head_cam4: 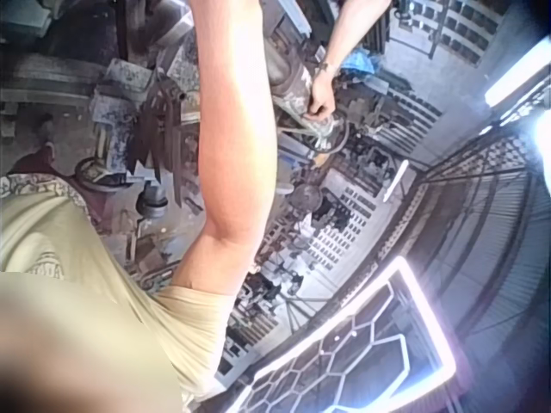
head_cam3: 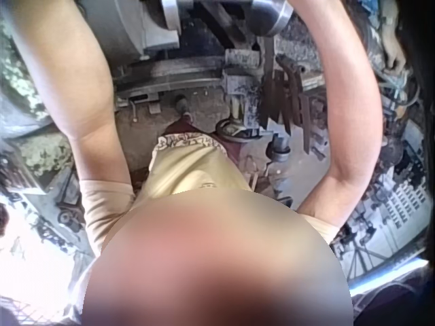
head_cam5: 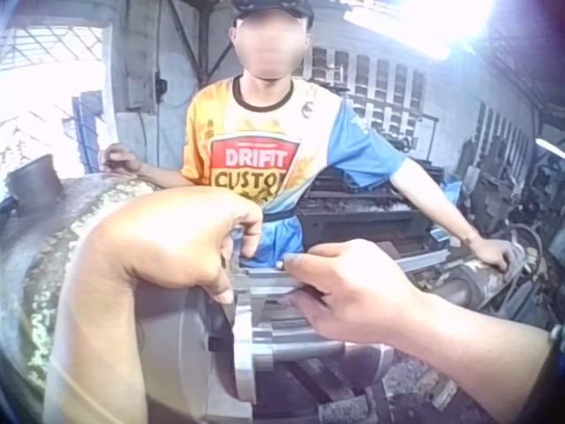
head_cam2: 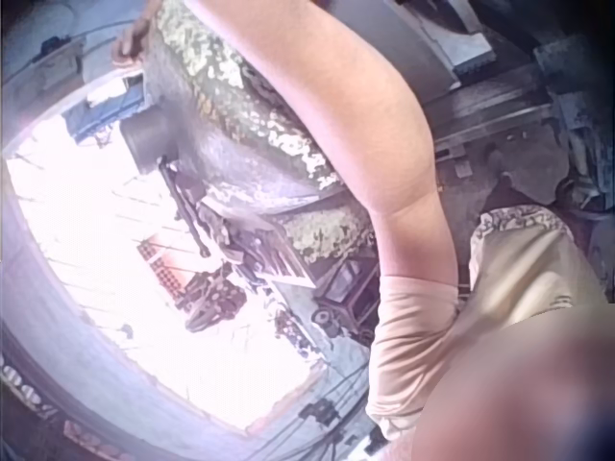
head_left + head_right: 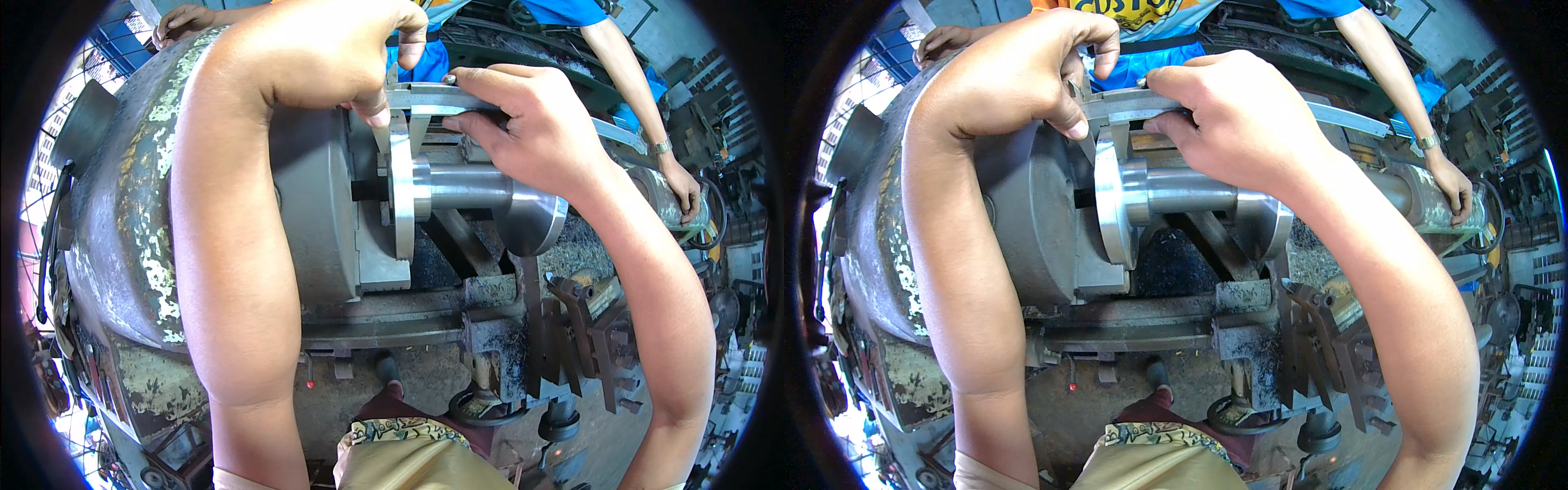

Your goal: The person operates a lathe to machine a metal shaft, then uses a vernier caliper to measure the shaft's diameter at multiple points. The person adjusts the caliper and repositions it along the shaft to verify dimensions.

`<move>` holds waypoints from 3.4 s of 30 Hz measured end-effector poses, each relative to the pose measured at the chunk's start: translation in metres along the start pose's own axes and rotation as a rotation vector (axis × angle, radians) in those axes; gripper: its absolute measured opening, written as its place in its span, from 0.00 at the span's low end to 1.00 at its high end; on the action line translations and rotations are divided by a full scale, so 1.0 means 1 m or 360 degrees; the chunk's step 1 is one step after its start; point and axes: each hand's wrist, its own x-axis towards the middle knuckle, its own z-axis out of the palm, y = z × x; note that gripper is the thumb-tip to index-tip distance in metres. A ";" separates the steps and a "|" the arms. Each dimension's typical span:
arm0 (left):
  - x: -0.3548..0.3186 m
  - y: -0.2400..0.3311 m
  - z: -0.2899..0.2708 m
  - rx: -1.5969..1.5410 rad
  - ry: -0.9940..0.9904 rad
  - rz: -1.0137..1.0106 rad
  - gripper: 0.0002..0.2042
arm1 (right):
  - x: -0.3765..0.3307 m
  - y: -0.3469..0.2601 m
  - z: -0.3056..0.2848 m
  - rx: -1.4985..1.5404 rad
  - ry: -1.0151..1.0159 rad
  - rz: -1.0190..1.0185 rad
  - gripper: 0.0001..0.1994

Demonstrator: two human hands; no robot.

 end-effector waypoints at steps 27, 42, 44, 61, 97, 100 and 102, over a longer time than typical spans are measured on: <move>0.007 -0.019 0.020 -0.0030 0.0225 0.0217 0.26 | 0.000 0.005 0.005 0.0064 -0.0010 0.0057 0.15; 0.006 -0.018 0.022 -0.0005 0.0286 0.0176 0.26 | 0.002 0.004 0.003 0.0104 -0.0096 0.0143 0.12; 0.006 -0.018 0.023 -0.0035 0.0278 0.0179 0.26 | 0.002 0.004 0.003 0.0104 -0.0091 0.0138 0.12; -0.005 -0.006 0.001 -0.0459 0.0150 -0.0044 0.22 | 0.007 0.004 -0.008 -0.0051 0.0036 -0.0001 0.19; -0.010 0.024 -0.006 -0.0319 0.0141 -0.0174 0.18 | 0.005 0.004 -0.004 -0.0067 0.0004 0.0076 0.19; -0.012 0.021 -0.008 -0.0392 0.0099 -0.0122 0.18 | 0.006 0.004 -0.005 -0.0067 0.0026 0.0040 0.19; -0.016 0.019 -0.011 -0.0519 0.0038 -0.0022 0.18 | 0.005 0.004 -0.005 -0.0063 0.0006 0.0060 0.19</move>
